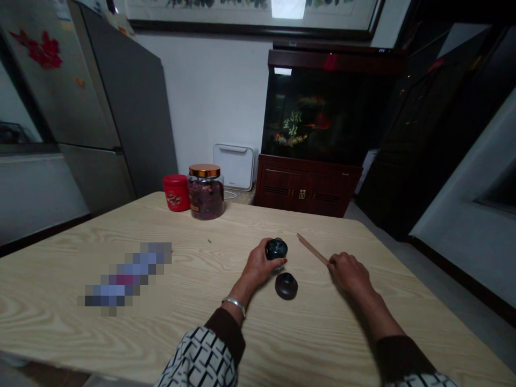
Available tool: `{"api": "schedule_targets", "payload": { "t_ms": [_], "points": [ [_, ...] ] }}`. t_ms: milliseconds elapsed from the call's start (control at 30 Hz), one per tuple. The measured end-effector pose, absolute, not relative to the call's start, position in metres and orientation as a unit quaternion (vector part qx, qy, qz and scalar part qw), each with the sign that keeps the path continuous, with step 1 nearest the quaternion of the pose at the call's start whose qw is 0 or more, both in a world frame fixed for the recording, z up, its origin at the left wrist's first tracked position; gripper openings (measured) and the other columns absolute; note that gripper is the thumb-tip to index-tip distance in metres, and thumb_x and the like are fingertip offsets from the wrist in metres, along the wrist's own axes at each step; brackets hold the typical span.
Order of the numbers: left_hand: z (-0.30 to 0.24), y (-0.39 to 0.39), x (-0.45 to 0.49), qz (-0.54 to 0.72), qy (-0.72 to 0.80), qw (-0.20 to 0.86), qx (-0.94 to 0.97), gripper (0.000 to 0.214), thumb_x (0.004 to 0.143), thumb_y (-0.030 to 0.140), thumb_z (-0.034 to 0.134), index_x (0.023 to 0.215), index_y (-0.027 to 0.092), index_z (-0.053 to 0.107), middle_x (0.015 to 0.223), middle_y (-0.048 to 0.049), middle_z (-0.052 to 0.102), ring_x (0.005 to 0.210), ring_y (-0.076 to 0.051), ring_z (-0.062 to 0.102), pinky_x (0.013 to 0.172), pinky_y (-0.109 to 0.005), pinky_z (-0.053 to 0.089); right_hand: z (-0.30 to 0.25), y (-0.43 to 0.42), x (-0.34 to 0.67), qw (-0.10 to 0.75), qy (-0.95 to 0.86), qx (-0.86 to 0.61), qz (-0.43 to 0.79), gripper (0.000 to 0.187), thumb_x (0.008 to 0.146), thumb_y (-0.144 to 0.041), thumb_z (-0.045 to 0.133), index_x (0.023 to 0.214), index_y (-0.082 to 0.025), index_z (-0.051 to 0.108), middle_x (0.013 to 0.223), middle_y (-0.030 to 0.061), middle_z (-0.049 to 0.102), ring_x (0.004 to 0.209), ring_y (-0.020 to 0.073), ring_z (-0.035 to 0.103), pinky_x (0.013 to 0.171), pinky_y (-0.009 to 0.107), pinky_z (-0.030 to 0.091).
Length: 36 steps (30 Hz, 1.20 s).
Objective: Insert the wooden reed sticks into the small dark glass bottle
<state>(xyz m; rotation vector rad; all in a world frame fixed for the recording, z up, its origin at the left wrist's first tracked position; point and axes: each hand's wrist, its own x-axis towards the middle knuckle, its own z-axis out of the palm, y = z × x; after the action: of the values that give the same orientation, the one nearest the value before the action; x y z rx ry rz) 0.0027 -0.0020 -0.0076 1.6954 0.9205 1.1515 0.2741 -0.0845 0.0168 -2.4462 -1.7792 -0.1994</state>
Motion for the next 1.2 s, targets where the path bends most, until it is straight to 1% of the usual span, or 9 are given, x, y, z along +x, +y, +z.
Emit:
{"api": "schedule_targets", "payload": {
  "t_ms": [233, 333, 400, 467, 567, 667, 833, 1033, 1200],
  "points": [
    [-0.013, 0.0, 0.005, 0.464, 0.367, 0.424, 0.686, 0.064, 0.064, 0.032, 0.084, 0.122, 0.019, 0.059, 0.106, -0.0082, 0.069, 0.096, -0.024, 0.063, 0.088, -0.035, 0.048, 0.014, -0.081, 0.269, 0.117, -0.55, -0.827, 0.005, 0.015, 0.085, -0.03, 0.051, 0.081, -0.024, 0.065, 0.089, 0.0069, 0.07, 0.082, 0.0227, 0.064, 0.061, 0.031, 0.036],
    [-0.013, 0.0, 0.005, 0.469, 0.36, 0.43, 0.682, 0.064, 0.065, 0.033, 0.084, 0.122, 0.019, 0.059, 0.106, -0.0089, 0.068, 0.096, -0.025, 0.063, 0.088, -0.036, 0.049, 0.019, -0.08, 0.275, 0.174, -0.547, -0.819, 0.012, 0.014, 0.082, -0.032, 0.055, 0.076, -0.024, 0.065, 0.089, 0.0064, 0.07, 0.079, 0.0226, 0.063, 0.061, 0.032, 0.037],
    [-0.012, 0.0, 0.005, 0.472, 0.358, 0.435, 0.678, 0.065, 0.064, 0.032, 0.084, 0.122, 0.018, 0.06, 0.105, -0.0093, 0.068, 0.096, -0.025, 0.063, 0.088, -0.037, 0.049, 0.027, -0.079, 0.278, 0.272, -0.547, -0.792, 0.007, 0.014, 0.081, -0.034, 0.057, 0.075, -0.024, 0.065, 0.087, 0.0061, 0.07, 0.078, 0.0221, 0.062, 0.063, 0.032, 0.039],
    [-0.011, -0.001, 0.006, 0.47, 0.36, 0.438, 0.677, 0.065, 0.063, 0.032, 0.085, 0.122, 0.018, 0.059, 0.106, -0.0096, 0.068, 0.096, -0.025, 0.063, 0.088, -0.038, 0.049, 0.04, -0.075, 0.277, 0.418, -0.526, -0.74, 0.039, 0.016, 0.078, -0.038, 0.062, 0.076, -0.022, 0.066, 0.082, 0.0054, 0.069, 0.076, 0.0208, 0.061, 0.064, 0.031, 0.042],
    [-0.01, -0.001, 0.006, 0.464, 0.363, 0.437, 0.68, 0.066, 0.064, 0.031, 0.084, 0.123, 0.017, 0.058, 0.107, -0.0102, 0.068, 0.096, -0.025, 0.064, 0.089, -0.038, 0.049, 0.066, -0.062, 0.26, 0.629, -0.442, -0.61, 0.191, 0.026, 0.07, -0.043, 0.072, 0.083, -0.021, 0.066, 0.08, 0.0039, 0.068, 0.072, 0.0175, 0.061, 0.058, 0.027, 0.044],
    [-0.01, 0.0, 0.007, 0.46, 0.363, 0.438, 0.682, 0.067, 0.064, 0.031, 0.084, 0.123, 0.016, 0.057, 0.107, -0.0105, 0.068, 0.097, -0.025, 0.064, 0.09, -0.037, 0.049, 0.088, -0.045, 0.232, 0.723, -0.391, -0.47, 0.322, 0.032, 0.064, -0.04, 0.08, 0.086, -0.022, 0.066, 0.084, 0.0019, 0.068, 0.071, 0.0139, 0.063, 0.056, 0.023, 0.048],
    [-0.008, 0.0, 0.008, 0.462, 0.358, 0.444, 0.679, 0.067, 0.063, 0.029, 0.084, 0.123, 0.016, 0.056, 0.108, -0.0089, 0.069, 0.097, -0.024, 0.064, 0.091, -0.036, 0.05, 0.094, -0.018, 0.192, 0.737, -0.419, -0.415, 0.33, 0.03, 0.066, -0.038, 0.082, 0.085, -0.02, 0.067, 0.079, 0.0004, 0.069, 0.07, 0.0113, 0.063, 0.055, 0.019, 0.05],
    [-0.01, 0.001, 0.009, 0.463, 0.363, 0.443, 0.676, 0.068, 0.062, 0.03, 0.085, 0.122, 0.016, 0.056, 0.107, -0.0085, 0.069, 0.097, -0.023, 0.065, 0.089, -0.035, 0.05, 0.083, -0.003, 0.178, 0.71, -0.499, -0.419, 0.267, 0.027, 0.074, -0.04, 0.076, 0.088, -0.019, 0.067, 0.078, 0.0009, 0.069, 0.071, 0.0134, 0.065, 0.058, 0.023, 0.053],
    [-0.01, 0.001, 0.008, 0.457, 0.374, 0.433, 0.681, 0.068, 0.062, 0.032, 0.085, 0.122, 0.017, 0.057, 0.106, -0.008, 0.069, 0.096, -0.023, 0.064, 0.087, -0.033, 0.05, 0.078, -0.001, 0.173, 0.691, -0.519, -0.426, 0.266, 0.026, 0.076, -0.04, 0.074, 0.088, -0.019, 0.066, 0.079, 0.0015, 0.069, 0.072, 0.0144, 0.065, 0.059, 0.025, 0.053]
  ]
}}
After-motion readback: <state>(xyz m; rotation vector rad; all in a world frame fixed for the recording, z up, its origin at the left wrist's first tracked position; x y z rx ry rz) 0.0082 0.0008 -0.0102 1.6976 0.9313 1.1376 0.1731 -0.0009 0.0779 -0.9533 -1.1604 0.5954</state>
